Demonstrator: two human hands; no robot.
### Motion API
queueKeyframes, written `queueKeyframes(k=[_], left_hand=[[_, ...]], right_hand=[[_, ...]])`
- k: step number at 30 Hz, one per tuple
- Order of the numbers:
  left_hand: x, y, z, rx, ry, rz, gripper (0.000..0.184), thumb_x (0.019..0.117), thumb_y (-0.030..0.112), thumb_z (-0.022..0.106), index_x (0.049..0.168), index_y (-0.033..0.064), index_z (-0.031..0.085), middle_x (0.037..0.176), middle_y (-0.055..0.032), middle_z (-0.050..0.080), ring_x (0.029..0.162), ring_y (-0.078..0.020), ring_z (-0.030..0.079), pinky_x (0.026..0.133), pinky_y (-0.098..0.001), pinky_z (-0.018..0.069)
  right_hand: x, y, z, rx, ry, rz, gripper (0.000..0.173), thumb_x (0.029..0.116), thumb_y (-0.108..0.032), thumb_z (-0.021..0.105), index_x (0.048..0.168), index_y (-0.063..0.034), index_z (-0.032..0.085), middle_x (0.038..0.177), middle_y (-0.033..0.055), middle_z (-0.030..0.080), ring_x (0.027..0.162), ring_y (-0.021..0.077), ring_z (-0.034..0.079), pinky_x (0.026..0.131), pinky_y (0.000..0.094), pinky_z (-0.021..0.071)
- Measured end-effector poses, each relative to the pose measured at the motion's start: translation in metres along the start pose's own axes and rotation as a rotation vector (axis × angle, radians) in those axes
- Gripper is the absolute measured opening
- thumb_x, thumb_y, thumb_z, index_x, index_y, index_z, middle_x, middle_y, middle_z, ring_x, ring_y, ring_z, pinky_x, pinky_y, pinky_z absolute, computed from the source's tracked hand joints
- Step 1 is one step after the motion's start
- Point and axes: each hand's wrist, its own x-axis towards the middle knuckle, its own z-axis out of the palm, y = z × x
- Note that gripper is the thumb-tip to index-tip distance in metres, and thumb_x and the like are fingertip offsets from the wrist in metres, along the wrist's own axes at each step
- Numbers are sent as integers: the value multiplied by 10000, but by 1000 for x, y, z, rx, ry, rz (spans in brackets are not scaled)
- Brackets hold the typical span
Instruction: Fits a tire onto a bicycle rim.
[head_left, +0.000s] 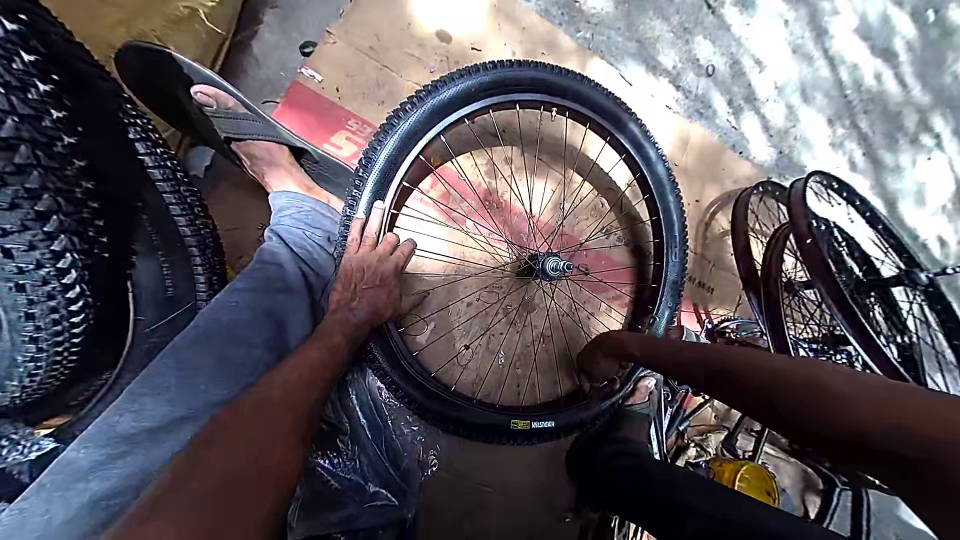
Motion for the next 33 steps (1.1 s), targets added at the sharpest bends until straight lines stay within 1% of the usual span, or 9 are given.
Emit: queueKeyframes(k=[4, 8, 12, 17, 20, 23, 28, 31, 33], left_hand=[[-2, -2, 5, -48, 42, -18, 807, 704, 722, 688, 1241, 119, 681, 1333, -166, 646, 1520, -423, 281, 1261, -583, 113], [-4, -2, 7, -60, 71, -19, 792, 701, 701, 693, 1220, 102, 692, 1313, -179, 655, 1507, -436, 302, 1253, -585, 140], [-2, -1, 9, -49, 79, -15, 787, 670, 688, 727, 1199, 106, 694, 1294, -169, 665, 1508, -427, 302, 1257, -574, 135], [-4, -2, 10, -45, 43, -46, 804, 666, 688, 754, 1216, 106, 685, 1318, -165, 654, 1517, -423, 286, 1263, -579, 120], [-10, 2, 12, -94, 82, -49, 810, 677, 649, 784, 1218, 55, 677, 1311, -205, 648, 1505, -451, 296, 1261, -584, 132], [-9, 6, 7, -91, 87, -66, 845, 687, 670, 768, 1256, 54, 666, 1361, -199, 626, 1511, -440, 292, 1261, -576, 139], [-8, 9, 1, -31, 12, -88, 882, 724, 713, 721, 1340, 89, 632, 1422, -181, 587, 1537, -424, 238, 1270, -563, 108], [-7, 10, 7, -30, 37, -60, 874, 733, 720, 687, 1324, 79, 634, 1409, -208, 590, 1527, -448, 250, 1258, -592, 120], [-7, 10, 7, -49, 39, -67, 860, 718, 702, 709, 1316, 87, 639, 1405, -201, 593, 1531, -443, 244, 1264, -587, 107]], right_hand=[[-14, 8, 70, 244, 283, -37, 256, 1001, -156, 584, 1211, -85, 711, 1075, 210, 707, 990, 405, 675, 868, 638, 513], [-18, -28, 137, 730, 546, 175, 408, 1066, -226, 470, 1452, -154, 578, 1302, 217, 662, 1201, 412, 635, 1020, 625, 477], [24, -117, 204, 973, 926, 383, 696, 1033, -186, 475, 1655, -159, 164, 1193, 218, 688, 988, 372, 721, 887, 560, 574], [56, -161, 205, 1139, 1213, 423, 778, 1009, -145, 516, 1639, -31, 74, 1388, 237, 589, 1099, 340, 702, 959, 499, 569], [43, -156, 195, 1264, 1144, 284, 779, 1004, -94, 536, 1636, -21, 85, 1527, 245, 480, 1296, 348, 603, 1102, 473, 482], [25, -148, 183, 1252, 895, 197, 726, 1087, -279, 436, 1660, -102, 26, 1551, 270, 432, 1321, 386, 571, 1106, 515, 460], [-27, -73, 149, 660, 674, -88, 458, 1103, -275, 392, 1546, -213, 486, 1276, 189, 680, 1179, 366, 651, 1036, 571, 479], [-31, -25, 92, 327, 490, -223, 263, 1046, -224, 529, 1165, -62, 698, 1043, 205, 703, 1006, 393, 673, 887, 614, 502], [-28, -13, 41, 219, 255, -253, 277, 1035, -210, 561, 1260, -157, 714, 1052, 164, 712, 955, 319, 669, 852, 571, 513]])
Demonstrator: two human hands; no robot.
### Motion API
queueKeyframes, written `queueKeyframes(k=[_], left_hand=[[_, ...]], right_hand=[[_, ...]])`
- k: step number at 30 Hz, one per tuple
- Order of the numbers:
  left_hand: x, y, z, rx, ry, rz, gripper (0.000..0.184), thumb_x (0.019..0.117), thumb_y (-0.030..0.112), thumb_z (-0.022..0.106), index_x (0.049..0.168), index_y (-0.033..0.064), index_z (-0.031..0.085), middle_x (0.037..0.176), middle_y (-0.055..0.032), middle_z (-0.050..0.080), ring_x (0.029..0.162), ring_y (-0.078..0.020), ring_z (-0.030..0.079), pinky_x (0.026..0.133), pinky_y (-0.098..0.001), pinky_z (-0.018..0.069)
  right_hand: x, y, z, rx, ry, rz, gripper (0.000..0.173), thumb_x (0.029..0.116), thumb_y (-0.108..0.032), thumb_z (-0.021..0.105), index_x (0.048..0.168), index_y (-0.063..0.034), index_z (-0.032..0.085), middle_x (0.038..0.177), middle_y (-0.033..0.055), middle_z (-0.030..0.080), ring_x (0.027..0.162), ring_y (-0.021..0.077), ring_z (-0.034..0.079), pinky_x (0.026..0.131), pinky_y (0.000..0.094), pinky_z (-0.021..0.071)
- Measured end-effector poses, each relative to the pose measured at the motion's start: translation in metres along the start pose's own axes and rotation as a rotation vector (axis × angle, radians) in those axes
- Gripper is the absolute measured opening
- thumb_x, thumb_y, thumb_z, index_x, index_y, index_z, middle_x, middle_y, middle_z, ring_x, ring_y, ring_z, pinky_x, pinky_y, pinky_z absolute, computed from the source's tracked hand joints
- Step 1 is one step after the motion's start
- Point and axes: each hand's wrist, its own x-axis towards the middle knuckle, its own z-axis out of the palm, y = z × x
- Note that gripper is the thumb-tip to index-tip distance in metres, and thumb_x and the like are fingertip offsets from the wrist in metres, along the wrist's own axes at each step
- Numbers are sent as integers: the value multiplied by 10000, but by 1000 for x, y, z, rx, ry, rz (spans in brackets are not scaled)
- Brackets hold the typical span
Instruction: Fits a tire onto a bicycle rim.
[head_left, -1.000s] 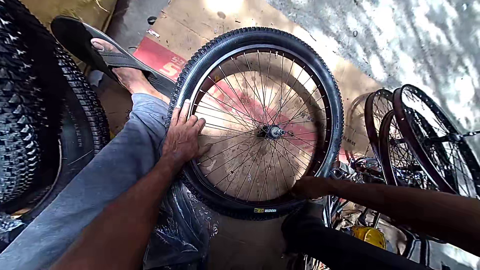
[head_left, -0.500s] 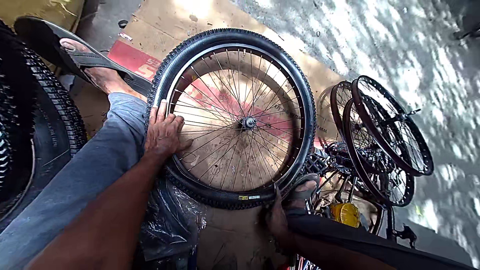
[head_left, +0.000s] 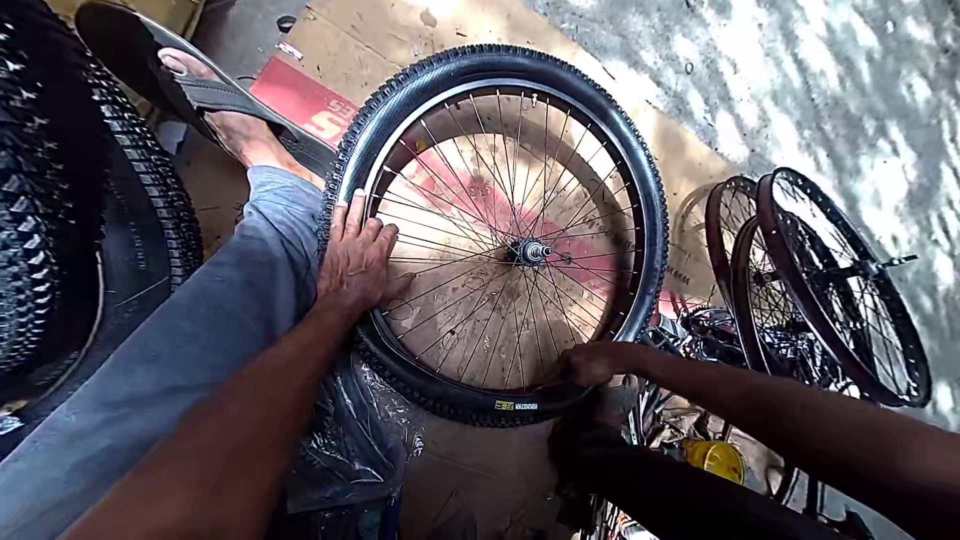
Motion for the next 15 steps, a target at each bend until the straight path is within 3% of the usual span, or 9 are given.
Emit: queueKeyframes(k=[1, 3, 4, 6, 8, 9, 10, 12, 15], left_hand=[[0, -1, -1, -14, 13, -5, 841, 703, 676, 735, 1305, 95, 647, 1395, -195, 601, 1530, -439, 250, 1265, -581, 107], [0, -3, -1, -13, 10, -12, 836, 692, 685, 738, 1303, 122, 651, 1394, -176, 604, 1531, -423, 253, 1266, -570, 105], [0, -4, 0, -14, -1, -15, 841, 693, 698, 732, 1308, 131, 649, 1399, -169, 602, 1534, -416, 248, 1267, -568, 102], [1, -5, 2, -15, -18, -29, 841, 696, 713, 712, 1315, 148, 645, 1408, -156, 596, 1540, -403, 239, 1267, -560, 94], [0, -6, 6, -29, -22, -44, 827, 695, 695, 716, 1315, 152, 647, 1416, -151, 593, 1545, -400, 228, 1267, -564, 85], [0, -6, 7, -35, -35, -55, 826, 695, 688, 724, 1318, 151, 648, 1424, -148, 590, 1548, -397, 222, 1269, -565, 77], [2, -5, 7, -36, -49, -65, 823, 692, 685, 728, 1313, 151, 649, 1428, -144, 587, 1549, -395, 220, 1270, -564, 71], [2, -3, 6, -39, -50, -69, 812, 688, 677, 741, 1287, 135, 661, 1401, -148, 604, 1540, -400, 238, 1269, -563, 76], [1, -1, 4, -56, 13, -43, 797, 682, 658, 746, 1262, 116, 674, 1369, -164, 627, 1526, -424, 264, 1264, -568, 96]], right_hand=[[11, -3, -22, -50, -125, 19, 318, 1040, -215, 558, 1331, -206, 685, 989, 126, 690, 841, 243, 623, 772, 494, 499], [36, -14, -44, -164, -255, 86, 287, 1007, -280, 592, 1248, -182, 714, 804, 77, 642, 661, 181, 539, 656, 425, 454], [46, -21, -46, -221, -277, 98, 263, 990, -314, 608, 1154, -149, 732, 762, 79, 644, 637, 201, 560, 644, 444, 463], [53, -25, -37, -216, -284, 57, 284, 993, -320, 618, 1194, -156, 734, 843, 106, 686, 709, 239, 618, 710, 491, 506], [37, -22, -14, 15, -199, 19, 245, 994, -146, 594, 1211, -99, 696, 864, 128, 652, 699, 242, 588, 680, 482, 501], [29, -18, 5, 150, -116, 40, 179, 1012, -139, 572, 1144, -80, 677, 817, 105, 612, 652, 209, 553, 622, 442, 482], [23, -17, 21, 278, -44, 89, 186, 1021, -162, 569, 1154, -97, 680, 818, 87, 624, 641, 186, 555, 616, 418, 485], [15, -23, 41, 524, 23, 202, 244, 1000, -148, 579, 1226, -128, 669, 840, 61, 615, 641, 152, 532, 612, 373, 467], [8, -42, 61, 829, 81, 337, 374, 996, -114, 578, 1366, -172, 570, 814, 21, 554, 562, 89, 461, 503, 276, 398]])
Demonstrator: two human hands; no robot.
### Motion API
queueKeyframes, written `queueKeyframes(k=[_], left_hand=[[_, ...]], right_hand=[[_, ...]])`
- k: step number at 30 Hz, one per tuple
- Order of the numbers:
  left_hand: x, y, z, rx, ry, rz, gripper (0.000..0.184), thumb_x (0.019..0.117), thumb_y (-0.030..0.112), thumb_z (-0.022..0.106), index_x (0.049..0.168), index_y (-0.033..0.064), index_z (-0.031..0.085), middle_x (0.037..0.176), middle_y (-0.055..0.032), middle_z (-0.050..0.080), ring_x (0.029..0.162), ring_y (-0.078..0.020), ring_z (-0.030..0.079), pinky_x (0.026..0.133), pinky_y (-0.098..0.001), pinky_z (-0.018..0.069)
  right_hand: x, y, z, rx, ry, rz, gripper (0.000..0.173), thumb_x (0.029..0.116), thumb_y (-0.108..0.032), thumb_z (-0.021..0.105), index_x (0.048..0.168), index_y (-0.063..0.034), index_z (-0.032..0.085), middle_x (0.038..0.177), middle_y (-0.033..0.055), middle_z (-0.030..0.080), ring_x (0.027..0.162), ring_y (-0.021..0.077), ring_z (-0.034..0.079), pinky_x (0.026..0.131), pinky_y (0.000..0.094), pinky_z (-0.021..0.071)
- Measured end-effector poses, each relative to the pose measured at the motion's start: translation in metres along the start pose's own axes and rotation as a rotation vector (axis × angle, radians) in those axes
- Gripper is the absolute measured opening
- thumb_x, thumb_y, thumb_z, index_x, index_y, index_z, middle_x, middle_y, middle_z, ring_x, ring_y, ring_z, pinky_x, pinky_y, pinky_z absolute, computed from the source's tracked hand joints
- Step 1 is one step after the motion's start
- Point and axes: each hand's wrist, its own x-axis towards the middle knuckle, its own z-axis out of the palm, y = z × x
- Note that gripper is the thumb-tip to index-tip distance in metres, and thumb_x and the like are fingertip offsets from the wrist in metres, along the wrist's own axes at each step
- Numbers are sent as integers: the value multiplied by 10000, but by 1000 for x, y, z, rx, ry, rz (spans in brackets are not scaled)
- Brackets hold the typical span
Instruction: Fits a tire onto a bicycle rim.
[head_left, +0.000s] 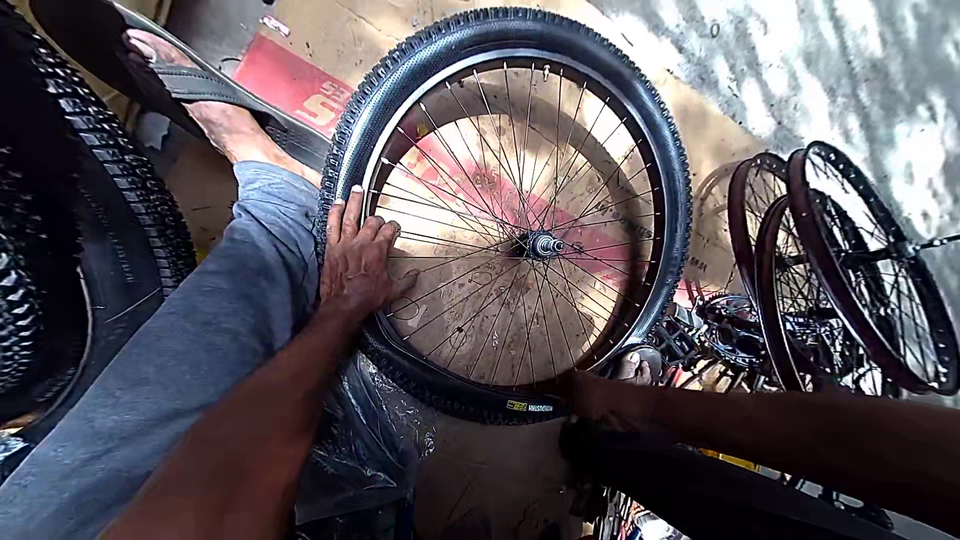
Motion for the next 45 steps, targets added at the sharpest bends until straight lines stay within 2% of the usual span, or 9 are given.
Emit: queueKeyframes(k=[5, 10, 20, 27, 32, 35, 38, 41, 45], left_hand=[[-3, -2, 1, 3, 96, 46, 804, 673, 653, 758, 1247, 94, 688, 1334, -171, 652, 1510, -431, 301, 1260, -566, 145], [-1, 3, -6, 56, 34, 26, 802, 683, 676, 756, 1223, 88, 685, 1327, -183, 645, 1514, -426, 292, 1262, -563, 147], [-20, 17, -10, 10, -22, -28, 820, 704, 571, 806, 1312, 50, 631, 1412, -236, 567, 1516, -469, 248, 1243, -619, 149], [-52, 38, 0, 88, -61, -93, 896, 758, 647, 703, 1389, 28, 560, 1443, -274, 524, 1505, -504, 245, 1237, -644, 121], [-52, 38, 1, 54, -69, -112, 864, 785, 618, 690, 1414, 44, 548, 1491, -261, 484, 1530, -490, 185, 1247, -635, 90], [-53, 36, 8, 47, -78, -116, 859, 788, 609, 682, 1428, 53, 538, 1479, -262, 492, 1524, -498, 194, 1240, -649, 85], [-51, 38, 6, 36, -94, -127, 840, 789, 587, 697, 1425, 62, 538, 1477, -251, 493, 1527, -495, 182, 1240, -649, 70], [-51, 36, 10, 44, -70, -133, 834, 779, 591, 693, 1423, 82, 546, 1468, -225, 512, 1527, -478, 200, 1242, -638, 78], [-53, 34, 15, 48, -78, -125, 824, 809, 590, 667, 1447, 87, 528, 1496, -220, 490, 1534, -477, 182, 1238, -645, 70]], right_hand=[[-13, 22, 76, 37, 398, -39, 499, 1053, -209, 466, 1551, -209, 453, 1192, 196, 688, 1021, 351, 692, 916, 553, 544], [40, 63, 167, 27, 895, -258, 559, 1073, -236, 392, 1617, -143, 298, 1259, 149, 694, 1021, 316, 728, 891, 517, 589], [4, 50, 130, 337, 727, -130, 493, 1076, -197, 432, 1568, -212, 404, 1217, 195, 689, 1079, 357, 689, 963, 536, 530], [14, 11, 130, 565, 738, -53, 765, 1058, -146, 472, 1645, -83, -16, 1609, 245, 349, 1369, 349, 531, 1125, 479, 447], [-28, 60, 63, 166, 348, -189, 536, 1081, -254, 439, 1601, -207, 316, 1191, 214, 650, 921, 338, 673, 808, 539, 551], [-41, 58, 21, -63, 220, -250, 446, 1086, -264, 460, 1531, -245, 481, 1097, 159, 665, 808, 274, 642, 717, 475, 541], [-16, 31, -27, -372, 118, -337, 388, 1061, -241, 503, 1433, -202, 606, 1072, 161, 709, 921, 303, 683, 856, 544, 541], [11, -12, -73, -476, -143, -228, 320, 1051, -214, 514, 1342, -200, 646, 798, 52, 594, 601, 129, 492, 572, 343, 441], [31, -67, -84, -712, -269, -61, 219, 981, -249, 604, 1145, -180, 731, 662, 8, 570, 504, 88, 450, 522, 298, 417]])
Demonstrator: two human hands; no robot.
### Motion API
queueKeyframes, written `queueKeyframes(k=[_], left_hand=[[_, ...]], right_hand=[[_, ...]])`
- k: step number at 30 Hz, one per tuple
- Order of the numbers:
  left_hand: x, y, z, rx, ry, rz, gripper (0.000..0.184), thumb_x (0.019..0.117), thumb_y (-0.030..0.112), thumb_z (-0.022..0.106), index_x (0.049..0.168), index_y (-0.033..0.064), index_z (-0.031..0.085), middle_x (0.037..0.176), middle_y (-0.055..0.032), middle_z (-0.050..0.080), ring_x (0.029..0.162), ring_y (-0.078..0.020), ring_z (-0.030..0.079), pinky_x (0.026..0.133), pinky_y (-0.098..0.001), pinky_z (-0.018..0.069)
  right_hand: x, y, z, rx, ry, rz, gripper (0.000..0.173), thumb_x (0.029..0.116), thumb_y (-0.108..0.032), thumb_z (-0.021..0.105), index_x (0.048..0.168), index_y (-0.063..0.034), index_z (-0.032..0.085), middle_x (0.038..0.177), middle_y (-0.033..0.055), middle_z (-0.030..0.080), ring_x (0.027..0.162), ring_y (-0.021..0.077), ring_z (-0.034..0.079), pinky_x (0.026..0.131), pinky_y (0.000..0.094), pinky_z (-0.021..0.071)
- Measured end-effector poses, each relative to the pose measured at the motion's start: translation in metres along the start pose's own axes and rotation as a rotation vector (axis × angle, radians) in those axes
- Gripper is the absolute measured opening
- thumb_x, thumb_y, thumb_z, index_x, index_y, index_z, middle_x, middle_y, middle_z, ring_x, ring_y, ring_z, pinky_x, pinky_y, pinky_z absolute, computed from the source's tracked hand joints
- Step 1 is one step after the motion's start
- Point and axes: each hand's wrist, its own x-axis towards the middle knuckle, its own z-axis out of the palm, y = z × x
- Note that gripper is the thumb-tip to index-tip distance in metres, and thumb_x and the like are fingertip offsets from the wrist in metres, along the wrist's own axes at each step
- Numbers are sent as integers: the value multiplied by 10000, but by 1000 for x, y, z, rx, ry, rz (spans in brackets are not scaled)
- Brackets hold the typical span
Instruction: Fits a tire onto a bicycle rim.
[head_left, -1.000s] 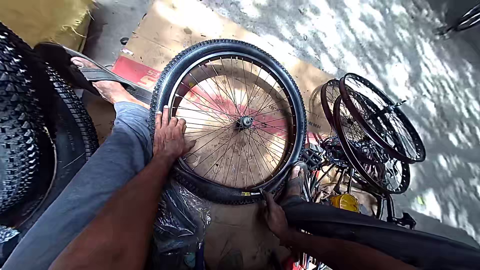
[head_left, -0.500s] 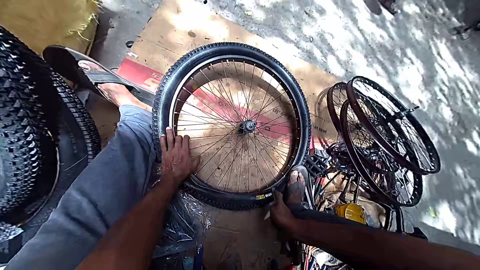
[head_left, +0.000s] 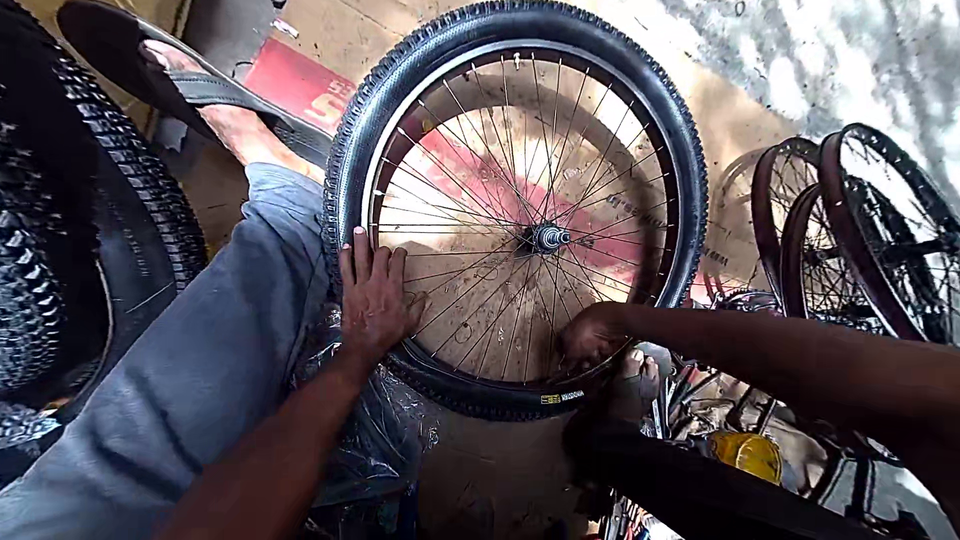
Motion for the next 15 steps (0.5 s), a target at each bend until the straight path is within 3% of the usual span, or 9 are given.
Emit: queueKeyframes(k=[2, 5, 7, 10, 12, 15], left_hand=[[1, 2, 1, 1, 2, 0, 822, 809, 574, 680, 1448, 79, 533, 1500, -228, 490, 1535, -482, 177, 1236, -656, 58], [1, 1, 1, 21, -22, -21, 817, 796, 548, 697, 1453, 93, 524, 1516, -212, 475, 1543, -470, 159, 1240, -645, 50], [2, 0, 4, 21, -25, -17, 800, 807, 536, 686, 1457, 101, 521, 1518, -211, 471, 1541, -476, 154, 1236, -648, 48], [2, 3, 5, 7, -3, -16, 789, 804, 522, 674, 1452, 98, 526, 1502, -221, 482, 1540, -482, 150, 1240, -646, 45], [2, 4, 3, 20, 19, -16, 786, 797, 523, 683, 1437, 91, 536, 1485, -223, 498, 1535, -483, 167, 1243, -635, 52], [0, 5, -3, 27, 18, -21, 773, 810, 522, 699, 1431, 89, 542, 1485, -223, 499, 1537, -473, 174, 1246, -623, 64]], right_hand=[[2, -9, 2, -43, -51, -42, 291, 1024, -230, 565, 1277, -263, 704, 697, 2, 570, 516, 78, 422, 531, 281, 390], [1, -8, 28, 132, -23, -67, 360, 1041, -164, 518, 1376, -249, 620, 739, 22, 530, 514, 77, 380, 501, 264, 352], [-4, -13, 48, 292, 41, -21, 317, 1028, -119, 545, 1329, -185, 620, 775, 30, 553, 510, 69, 401, 484, 243, 349], [-3, -21, 70, 416, 155, 71, 223, 934, -62, 607, 1152, -89, 645, 711, 30, 552, 493, 80, 422, 469, 257, 352], [-4, -33, 79, 518, 199, 153, 108, 960, -94, 594, 1064, -79, 619, 713, 13, 525, 514, 70, 421, 480, 242, 350], [-12, -50, 102, 710, 332, 199, 73, 983, -115, 587, 1046, -90, 613, 769, 10, 509, 587, 75, 441, 523, 249, 376]])
